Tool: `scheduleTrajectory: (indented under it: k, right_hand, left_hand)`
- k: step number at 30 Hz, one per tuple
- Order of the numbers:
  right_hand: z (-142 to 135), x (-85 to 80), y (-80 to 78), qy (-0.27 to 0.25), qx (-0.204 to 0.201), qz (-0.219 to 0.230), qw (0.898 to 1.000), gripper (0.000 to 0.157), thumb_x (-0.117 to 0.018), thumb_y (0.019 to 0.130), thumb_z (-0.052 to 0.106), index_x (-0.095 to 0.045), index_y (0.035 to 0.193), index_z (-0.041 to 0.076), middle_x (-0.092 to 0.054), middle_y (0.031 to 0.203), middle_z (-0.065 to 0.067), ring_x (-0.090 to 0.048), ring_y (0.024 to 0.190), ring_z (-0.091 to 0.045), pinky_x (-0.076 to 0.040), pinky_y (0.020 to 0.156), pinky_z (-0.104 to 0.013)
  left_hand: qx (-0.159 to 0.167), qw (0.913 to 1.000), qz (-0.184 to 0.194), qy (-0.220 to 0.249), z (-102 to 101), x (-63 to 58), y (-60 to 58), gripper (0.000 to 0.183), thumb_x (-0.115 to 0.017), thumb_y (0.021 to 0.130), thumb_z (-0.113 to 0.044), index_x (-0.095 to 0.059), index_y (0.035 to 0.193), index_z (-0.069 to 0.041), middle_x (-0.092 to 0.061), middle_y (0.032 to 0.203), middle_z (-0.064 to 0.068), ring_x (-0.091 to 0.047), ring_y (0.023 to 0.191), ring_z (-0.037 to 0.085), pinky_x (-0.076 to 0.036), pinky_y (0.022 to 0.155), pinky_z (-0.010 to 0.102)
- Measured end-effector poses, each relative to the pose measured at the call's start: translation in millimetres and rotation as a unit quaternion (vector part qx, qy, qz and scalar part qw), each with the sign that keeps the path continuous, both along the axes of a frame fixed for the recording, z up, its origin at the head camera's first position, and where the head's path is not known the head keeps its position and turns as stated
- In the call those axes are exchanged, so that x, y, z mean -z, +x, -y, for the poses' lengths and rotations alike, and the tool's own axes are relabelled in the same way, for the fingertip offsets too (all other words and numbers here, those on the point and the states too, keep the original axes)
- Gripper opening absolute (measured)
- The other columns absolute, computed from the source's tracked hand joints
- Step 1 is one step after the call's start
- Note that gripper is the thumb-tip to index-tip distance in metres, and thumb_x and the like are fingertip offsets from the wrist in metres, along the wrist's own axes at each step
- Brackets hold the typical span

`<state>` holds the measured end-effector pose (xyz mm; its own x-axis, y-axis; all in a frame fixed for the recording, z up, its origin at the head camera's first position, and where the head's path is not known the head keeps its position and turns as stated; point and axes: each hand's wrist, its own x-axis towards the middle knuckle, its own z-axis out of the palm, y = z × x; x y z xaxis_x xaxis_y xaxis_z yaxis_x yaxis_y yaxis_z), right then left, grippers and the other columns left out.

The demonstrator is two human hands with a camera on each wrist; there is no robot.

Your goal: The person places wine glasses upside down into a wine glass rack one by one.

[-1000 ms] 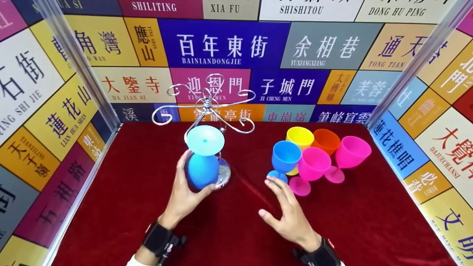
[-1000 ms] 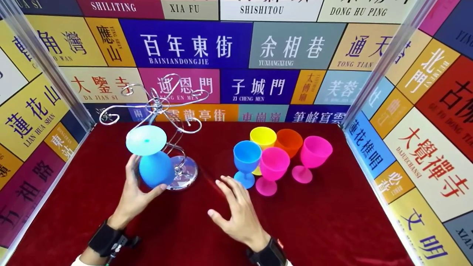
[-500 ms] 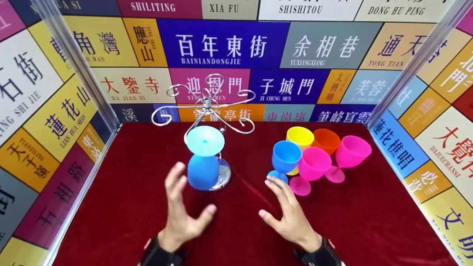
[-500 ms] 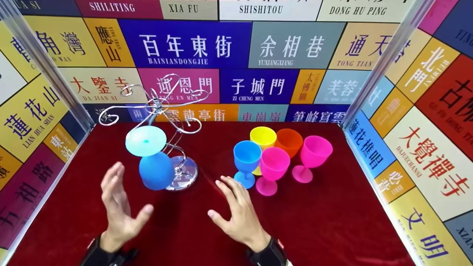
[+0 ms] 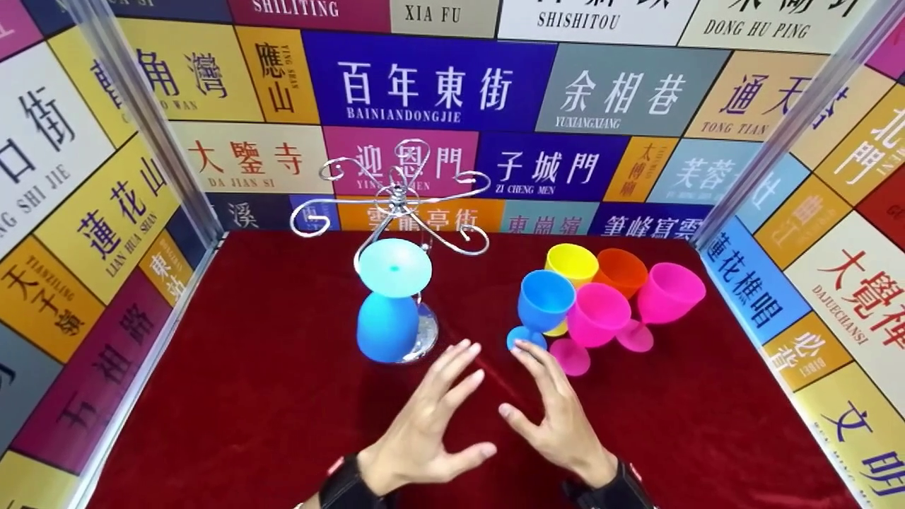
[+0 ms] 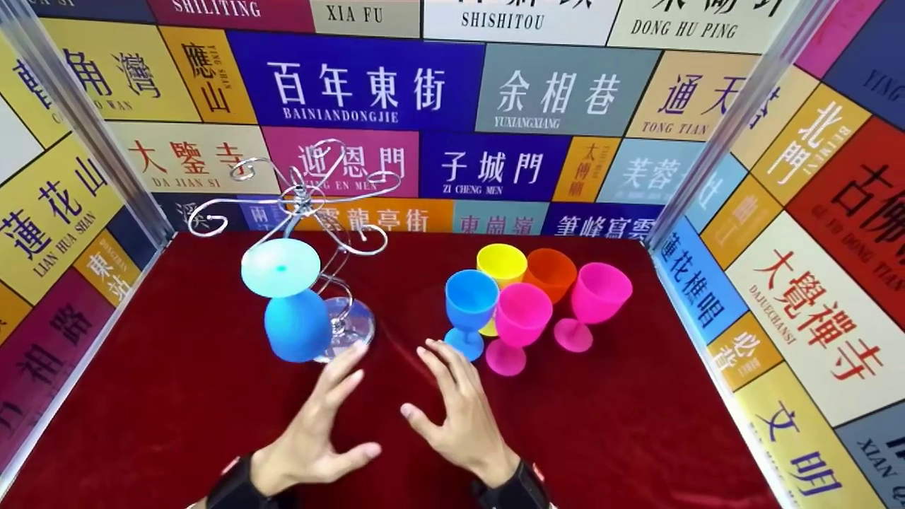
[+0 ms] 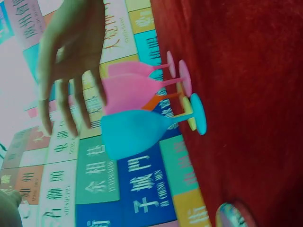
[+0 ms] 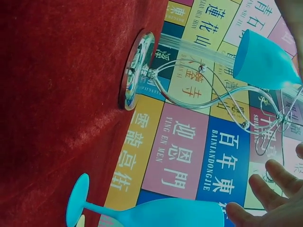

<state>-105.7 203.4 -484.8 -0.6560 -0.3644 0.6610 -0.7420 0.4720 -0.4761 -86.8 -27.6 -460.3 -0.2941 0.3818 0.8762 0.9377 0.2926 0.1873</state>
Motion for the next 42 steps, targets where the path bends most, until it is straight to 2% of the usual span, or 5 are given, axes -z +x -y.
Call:
scheduleTrajectory:
  k: [5,13,20,29,42]
  right_hand:
    - [-9.6,-2.7,-0.2,-0.02,0.008,-0.012,1.0,0.075,-0.075,0.077,0.015,-0.045,0.145,0.004,-0.048,0.145,-0.018,-0.045,0.137,-0.026,-0.03,0.118,-0.021]
    - [-28.9,-22.2,-4.8,-0.066,0.015,-0.065,0.996,0.069,-0.078,0.077,0.019,-0.051,0.135,-0.008,-0.053,0.133,-0.03,-0.048,0.129,-0.031,-0.034,0.116,-0.024]
    - [-44.7,-62.3,-2.8,-0.078,0.045,-0.106,0.99,0.069,-0.072,0.088,0.038,-0.052,0.129,-0.014,-0.053,0.127,-0.036,-0.048,0.129,-0.03,-0.033,0.116,-0.024]
    - [-81.4,-89.0,-11.3,-0.104,0.119,-0.117,0.98,0.069,-0.075,0.084,0.033,-0.051,0.128,-0.015,-0.051,0.127,-0.038,-0.047,0.133,-0.019,-0.033,0.117,-0.025]
    - [-136.3,-81.4,-44.2,-0.156,0.227,-0.01,0.961,0.09,-0.087,0.071,0.016,-0.041,0.147,0.005,-0.039,0.151,-0.018,-0.036,0.138,-0.012,-0.028,0.113,-0.022]
  left_hand:
    - [-0.008,0.998,0.061,-0.012,-6.0,13.1,-3.8,0.077,-0.065,0.09,-0.042,-0.034,0.148,-0.002,-0.033,0.156,0.021,-0.031,0.145,0.036,-0.036,0.115,0.051]
    - [-0.028,0.9926,0.108,-0.048,-9.5,29.5,-4.7,0.08,-0.065,0.089,-0.047,-0.034,0.15,-0.006,-0.033,0.157,0.016,-0.031,0.147,0.033,-0.036,0.115,0.052]
    - [-0.035,0.9878,0.129,-0.08,-11.7,35.5,-5.0,0.082,-0.061,0.09,-0.053,-0.033,0.152,-0.008,-0.032,0.158,0.015,-0.029,0.148,0.032,-0.033,0.117,0.053]
    - [-0.033,0.9866,0.141,-0.075,-13.5,41.9,-3.3,0.081,-0.061,0.09,-0.053,-0.032,0.153,-0.01,-0.034,0.157,0.016,-0.029,0.148,0.031,-0.035,0.115,0.055]
    - [-0.03,0.9893,0.122,-0.074,-17.4,44.3,-3.2,0.079,-0.061,0.09,-0.052,-0.037,0.149,-0.005,-0.03,0.16,0.013,-0.029,0.148,0.032,-0.032,0.117,0.052]
